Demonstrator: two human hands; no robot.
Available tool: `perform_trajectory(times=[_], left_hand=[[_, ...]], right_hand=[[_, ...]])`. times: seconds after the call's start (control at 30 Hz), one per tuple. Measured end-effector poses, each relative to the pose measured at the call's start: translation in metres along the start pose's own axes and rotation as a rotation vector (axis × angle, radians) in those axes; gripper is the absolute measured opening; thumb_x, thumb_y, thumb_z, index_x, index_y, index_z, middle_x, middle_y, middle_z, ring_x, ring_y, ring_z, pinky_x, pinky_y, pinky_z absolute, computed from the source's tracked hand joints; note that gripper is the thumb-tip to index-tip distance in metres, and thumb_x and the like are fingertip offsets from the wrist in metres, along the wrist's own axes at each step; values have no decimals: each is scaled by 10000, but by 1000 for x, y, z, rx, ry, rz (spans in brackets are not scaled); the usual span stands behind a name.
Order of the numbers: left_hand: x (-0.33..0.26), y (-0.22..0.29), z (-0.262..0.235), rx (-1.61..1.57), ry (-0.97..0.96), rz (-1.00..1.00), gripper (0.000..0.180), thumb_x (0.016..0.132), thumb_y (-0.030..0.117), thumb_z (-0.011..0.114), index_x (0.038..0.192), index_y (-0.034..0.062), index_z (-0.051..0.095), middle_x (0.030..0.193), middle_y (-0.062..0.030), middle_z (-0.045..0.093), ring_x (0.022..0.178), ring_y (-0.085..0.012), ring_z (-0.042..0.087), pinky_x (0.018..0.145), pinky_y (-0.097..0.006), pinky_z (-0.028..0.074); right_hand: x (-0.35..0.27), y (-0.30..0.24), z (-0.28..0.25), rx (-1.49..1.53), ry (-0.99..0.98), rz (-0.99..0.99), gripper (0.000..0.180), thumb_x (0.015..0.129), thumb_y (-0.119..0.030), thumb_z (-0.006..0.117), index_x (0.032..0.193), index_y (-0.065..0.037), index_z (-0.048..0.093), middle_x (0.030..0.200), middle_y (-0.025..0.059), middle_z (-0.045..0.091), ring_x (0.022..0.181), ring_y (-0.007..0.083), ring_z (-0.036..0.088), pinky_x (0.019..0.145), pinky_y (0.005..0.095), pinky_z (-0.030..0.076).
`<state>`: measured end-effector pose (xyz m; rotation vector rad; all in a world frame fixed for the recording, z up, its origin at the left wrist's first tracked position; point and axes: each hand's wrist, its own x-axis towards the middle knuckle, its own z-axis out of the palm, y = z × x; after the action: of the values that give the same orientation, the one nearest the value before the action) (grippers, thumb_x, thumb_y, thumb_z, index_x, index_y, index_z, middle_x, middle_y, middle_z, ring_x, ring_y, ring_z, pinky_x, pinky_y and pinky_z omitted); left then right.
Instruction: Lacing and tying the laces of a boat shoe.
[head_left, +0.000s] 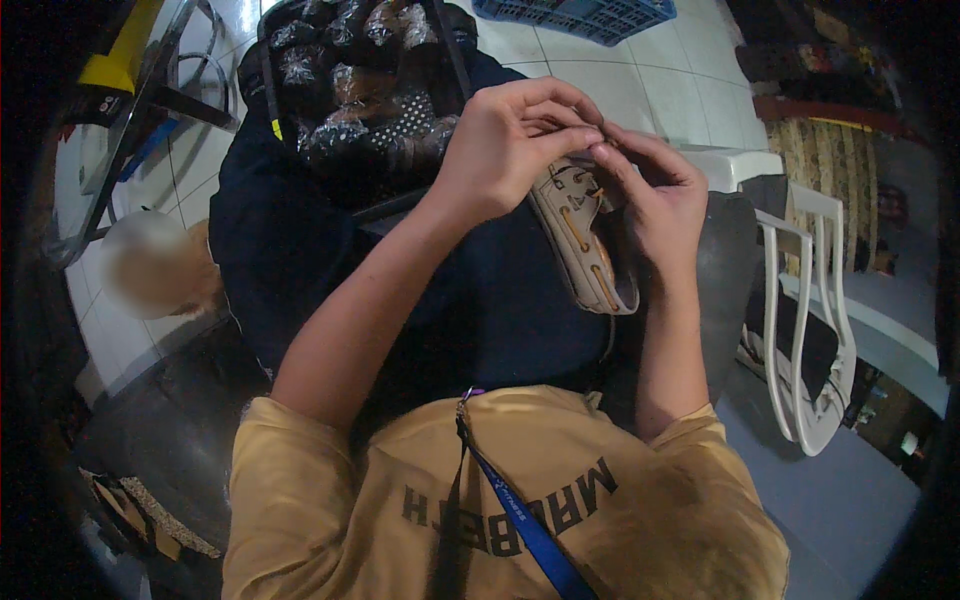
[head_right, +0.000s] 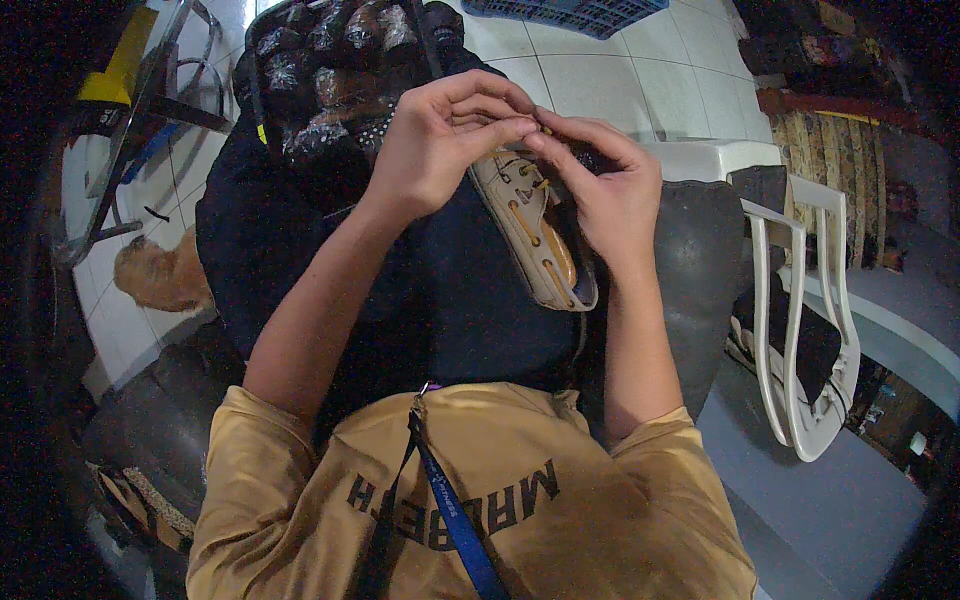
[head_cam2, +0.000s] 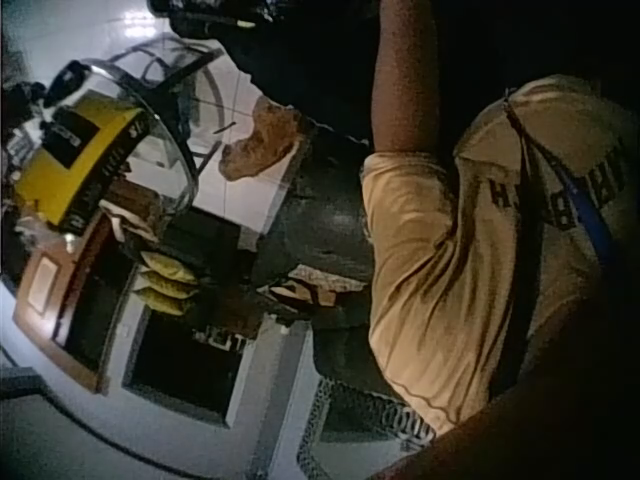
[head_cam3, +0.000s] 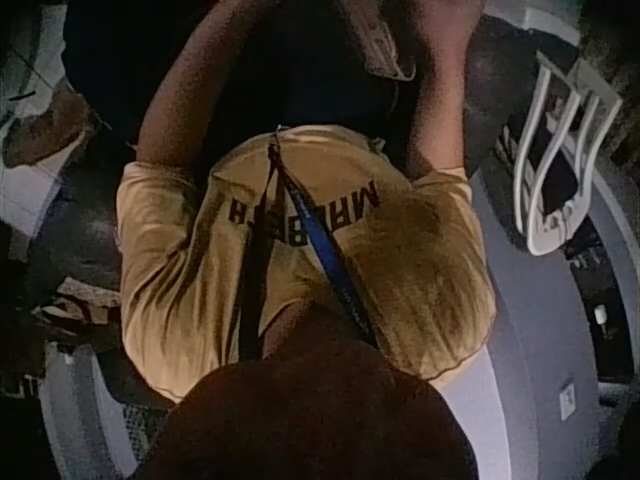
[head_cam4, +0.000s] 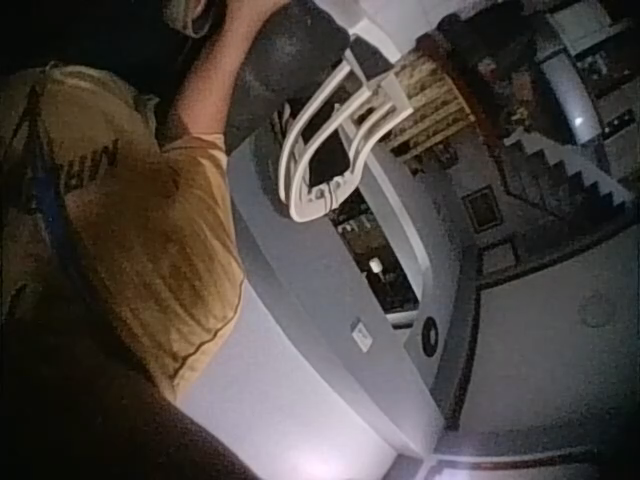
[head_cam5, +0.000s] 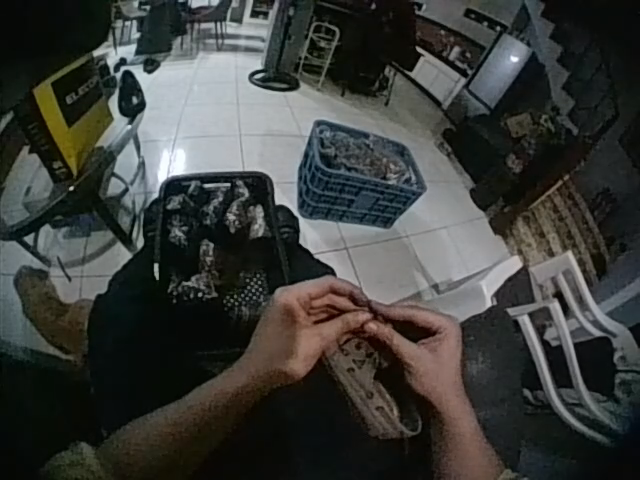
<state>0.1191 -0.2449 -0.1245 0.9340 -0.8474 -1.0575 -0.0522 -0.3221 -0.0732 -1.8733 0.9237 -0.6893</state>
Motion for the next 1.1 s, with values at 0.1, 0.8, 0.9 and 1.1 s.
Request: perform_trajectory(times=[0.1, 0.8, 0.9, 1.1], left_hand=[[-3, 2, 5, 118, 63, 42, 200, 932, 74, 782, 1110, -7, 737, 1039, -89, 788, 979, -134, 745, 891, -290, 597], [-1, -11, -4, 285, 46, 194, 228, 957, 57, 737, 1180, 13, 746, 1125, -96, 736, 1007, -128, 713, 912, -301, 598], [2, -9, -12, 270, 22, 217, 225, 947, 30, 729, 1168, 24, 769, 1111, -101, 749, 1034, -163, 730, 921, -313, 593], [4, -5, -20, 480, -84, 387, 226, 904, 53, 768, 1126, 50, 810, 1057, -93, 774, 1018, -217, 738, 914, -344, 580]], right_hand=[[-1, -3, 0, 2, 14, 37, 256, 884, -57, 827, 1133, -2, 803, 1045, 80, 787, 961, 124, 703, 880, 278, 548], [-3, 13, 9, 245, 76, 220, 268, 846, -7, 857, 1090, 14, 748, 1042, 88, 769, 955, 141, 700, 895, 290, 559], [-3, 8, 9, 205, 85, 206, 279, 838, 0, 864, 1089, 26, 745, 1045, 84, 770, 956, 130, 697, 882, 285, 562], [-5, 16, 6, 195, 102, 163, 278, 828, 19, 863, 1078, 16, 742, 1059, 84, 768, 973, 136, 710, 878, 285, 564]])
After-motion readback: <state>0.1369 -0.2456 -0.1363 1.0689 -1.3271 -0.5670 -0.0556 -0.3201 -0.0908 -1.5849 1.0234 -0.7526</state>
